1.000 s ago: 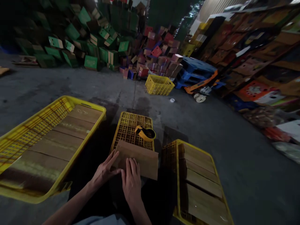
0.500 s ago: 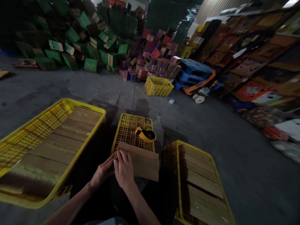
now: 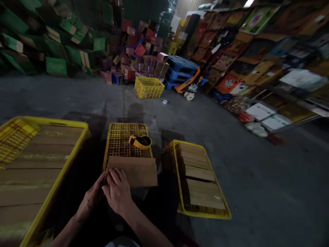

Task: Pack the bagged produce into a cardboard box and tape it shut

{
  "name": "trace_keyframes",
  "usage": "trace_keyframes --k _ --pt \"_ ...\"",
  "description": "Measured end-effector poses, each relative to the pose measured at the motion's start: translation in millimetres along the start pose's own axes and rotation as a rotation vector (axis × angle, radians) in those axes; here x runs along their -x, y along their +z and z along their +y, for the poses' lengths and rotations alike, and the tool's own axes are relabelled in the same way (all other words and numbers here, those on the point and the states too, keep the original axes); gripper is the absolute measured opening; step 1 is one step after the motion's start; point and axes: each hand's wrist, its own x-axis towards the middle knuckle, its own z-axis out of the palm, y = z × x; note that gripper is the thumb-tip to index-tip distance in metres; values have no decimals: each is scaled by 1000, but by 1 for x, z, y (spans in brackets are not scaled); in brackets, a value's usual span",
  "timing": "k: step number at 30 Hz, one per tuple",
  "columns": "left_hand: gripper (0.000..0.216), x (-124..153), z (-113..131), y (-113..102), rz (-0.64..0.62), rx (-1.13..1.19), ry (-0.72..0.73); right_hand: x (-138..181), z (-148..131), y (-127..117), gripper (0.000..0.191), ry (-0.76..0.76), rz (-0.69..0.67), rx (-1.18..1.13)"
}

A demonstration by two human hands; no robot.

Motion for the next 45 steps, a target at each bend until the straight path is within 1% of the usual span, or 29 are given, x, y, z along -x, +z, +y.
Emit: trace_keyframes --k 3,6,9,11,12,14,15,16,18,20,23,26,29,33,35,37,40,42,45 --pt "56 -3 -5 0 -6 -88 99 10 12 -5 47 48 29 29" --pt "60 -7 -6 -1 62 -276 167 16 34 -13 48 133 85 58" --pt "65 -17 10 -1 156 -488 226 25 58 -24 46 224 128 98" --pt "66 -28 28 4 203 -596 297 33 69 -31 46 254 139 127" --pt "65 -34 39 8 205 -634 330 38 74 -33 47 264 140 141" --pt "63 -47 59 20 161 -687 400 46 81 -37 48 275 133 168" --pt "64 -52 67 28 119 -706 435 49 86 -38 50 278 128 183" --pt "65 -57 74 36 72 -725 463 52 90 -39 51 283 124 196" --pt "68 -63 82 51 27 -765 493 57 102 -41 53 308 134 216" --pt "71 -65 84 61 17 -805 500 59 115 -44 54 347 162 211" --pt "75 -64 80 66 19 -844 494 62 131 -46 55 378 206 123" --pt "79 -62 78 67 26 -858 483 66 138 -44 57 421 260 -40" --pt "82 -61 79 68 37 -878 475 73 143 -43 56 517 304 -226" --pt "83 -60 81 70 46 -889 473 82 154 -48 56 668 320 -464" --pt "83 -60 82 69 44 -886 478 80 159 -52 56 711 326 -536" --pt "82 -60 82 69 44 -879 483 75 163 -53 55 702 340 -543" --pt "82 -61 81 69 44 -877 484 71 163 -51 53 641 364 -483" --pt "82 -61 80 70 43 -883 479 76 159 -49 53 628 367 -466" --pt "82 -58 79 72 45 -892 455 91 150 -46 56 669 345 -507"
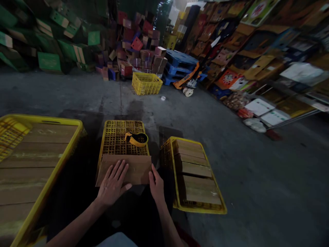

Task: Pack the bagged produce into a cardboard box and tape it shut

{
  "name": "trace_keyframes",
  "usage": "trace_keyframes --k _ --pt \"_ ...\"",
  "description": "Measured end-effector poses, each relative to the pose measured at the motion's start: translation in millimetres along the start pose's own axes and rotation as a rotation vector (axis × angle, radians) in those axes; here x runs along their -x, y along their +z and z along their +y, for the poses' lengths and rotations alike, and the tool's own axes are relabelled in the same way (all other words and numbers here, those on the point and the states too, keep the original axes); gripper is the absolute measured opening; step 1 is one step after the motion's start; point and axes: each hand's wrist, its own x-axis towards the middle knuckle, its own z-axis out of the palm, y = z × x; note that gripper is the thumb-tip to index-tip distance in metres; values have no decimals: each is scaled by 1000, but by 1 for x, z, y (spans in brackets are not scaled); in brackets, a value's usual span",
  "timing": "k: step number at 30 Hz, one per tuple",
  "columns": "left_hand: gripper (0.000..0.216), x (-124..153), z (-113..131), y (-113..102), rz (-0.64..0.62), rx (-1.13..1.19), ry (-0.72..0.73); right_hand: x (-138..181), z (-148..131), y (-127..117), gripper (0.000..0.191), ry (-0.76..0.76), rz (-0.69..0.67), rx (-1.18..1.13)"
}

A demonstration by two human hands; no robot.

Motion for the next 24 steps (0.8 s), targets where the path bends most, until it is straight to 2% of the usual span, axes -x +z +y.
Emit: trace_keyframes --k 5,8,13,16,19,22,24 --pt "82 1 7 -3 -30 -3 -36 26 4 -4 55 49 -1 -59" --pt "77 -8 22 -5 -42 16 -57 30 5 -2 55 31 28 -45" --pt "70 -38 62 8 -97 124 79 31 7 0 53 -20 44 -11" --pt "68 -47 76 19 -104 152 104 35 9 2 53 -41 37 -1" --pt "61 -44 73 20 -104 175 147 38 10 5 51 -55 62 23" --pt "55 -34 59 12 -106 203 190 38 8 6 49 -65 83 75" --pt "57 -27 47 5 -115 206 205 36 4 4 46 -132 85 139"
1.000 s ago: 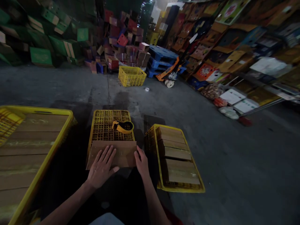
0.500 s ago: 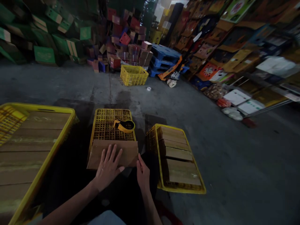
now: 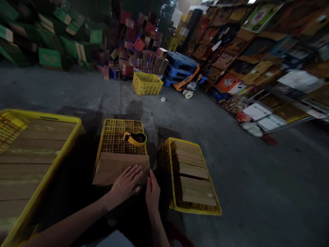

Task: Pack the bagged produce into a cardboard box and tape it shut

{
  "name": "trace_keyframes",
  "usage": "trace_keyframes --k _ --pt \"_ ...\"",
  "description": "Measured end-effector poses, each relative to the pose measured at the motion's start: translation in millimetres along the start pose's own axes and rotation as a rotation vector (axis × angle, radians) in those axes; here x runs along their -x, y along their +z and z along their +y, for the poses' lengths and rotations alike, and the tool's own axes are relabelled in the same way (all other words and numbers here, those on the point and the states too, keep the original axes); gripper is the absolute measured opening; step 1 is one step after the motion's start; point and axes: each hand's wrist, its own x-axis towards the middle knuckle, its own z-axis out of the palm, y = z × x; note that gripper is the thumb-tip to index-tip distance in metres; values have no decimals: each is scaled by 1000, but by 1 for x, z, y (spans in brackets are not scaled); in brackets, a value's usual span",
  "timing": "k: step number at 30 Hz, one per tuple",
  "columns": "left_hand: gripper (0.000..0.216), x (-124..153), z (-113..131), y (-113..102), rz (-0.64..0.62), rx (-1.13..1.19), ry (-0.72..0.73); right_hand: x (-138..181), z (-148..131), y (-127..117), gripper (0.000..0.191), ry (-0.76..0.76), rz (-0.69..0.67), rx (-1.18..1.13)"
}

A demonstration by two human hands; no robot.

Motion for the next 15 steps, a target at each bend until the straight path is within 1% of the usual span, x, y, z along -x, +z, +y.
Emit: trace_keyframes --k 2,4,6,9,13,15 --pt "63 11 -10 -9 -10 -19 -17 -4 -4 -4 44 -111 -12 81" --pt "70 23 -21 -18 -3 -58 -82 -9 -8 -9 44 -195 -48 166" --pt "74 32 -30 -24 10 -96 -142 -15 -12 -12 45 -220 -91 245" --pt "76 40 -38 -28 16 -127 -164 -23 -16 -17 48 -221 -149 325" --pt "76 42 -37 -26 32 -133 -182 -28 -14 -24 51 -272 -219 341" --pt "77 42 -35 -24 42 -130 -192 -28 -10 -28 51 -294 -232 333"
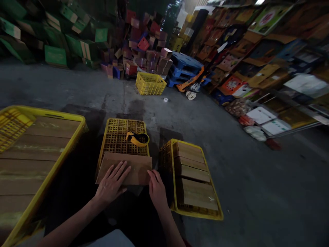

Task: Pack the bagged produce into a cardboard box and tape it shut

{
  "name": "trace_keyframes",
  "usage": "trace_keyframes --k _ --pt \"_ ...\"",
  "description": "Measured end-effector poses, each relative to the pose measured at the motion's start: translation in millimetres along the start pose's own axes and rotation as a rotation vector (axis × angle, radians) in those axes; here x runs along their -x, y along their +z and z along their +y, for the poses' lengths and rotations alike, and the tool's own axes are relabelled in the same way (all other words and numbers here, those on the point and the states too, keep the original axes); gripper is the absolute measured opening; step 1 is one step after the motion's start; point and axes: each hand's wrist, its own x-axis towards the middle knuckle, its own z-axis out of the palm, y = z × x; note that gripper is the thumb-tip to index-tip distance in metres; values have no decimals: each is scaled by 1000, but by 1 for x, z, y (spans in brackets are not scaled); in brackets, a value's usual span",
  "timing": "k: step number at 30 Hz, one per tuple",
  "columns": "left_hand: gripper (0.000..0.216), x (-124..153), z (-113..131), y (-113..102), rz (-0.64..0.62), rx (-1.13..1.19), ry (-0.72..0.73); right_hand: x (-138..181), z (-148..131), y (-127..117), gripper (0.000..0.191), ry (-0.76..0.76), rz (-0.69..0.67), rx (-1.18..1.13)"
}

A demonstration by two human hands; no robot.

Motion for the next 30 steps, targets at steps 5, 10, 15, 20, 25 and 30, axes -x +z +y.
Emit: trace_keyframes --k 5,10,15,20,25,30 --pt "79 0 0 1 -2 13 -15 8 6 1 49 -14 2 -51" --pt "78 3 -8 -3 0 53 11 12 3 1 45 -6 43 -58" --pt "77 32 -31 -18 18 34 -42 15 6 3 44 -9 71 -55" --pt "94 65 -46 -17 52 29 -219 21 -9 26 51 38 128 57" --pt "98 68 -36 -3 73 192 -366 12 -63 58 64 -12 67 132" --pt "80 66 -35 1 127 321 -398 -15 -120 82 61 -143 -8 78"
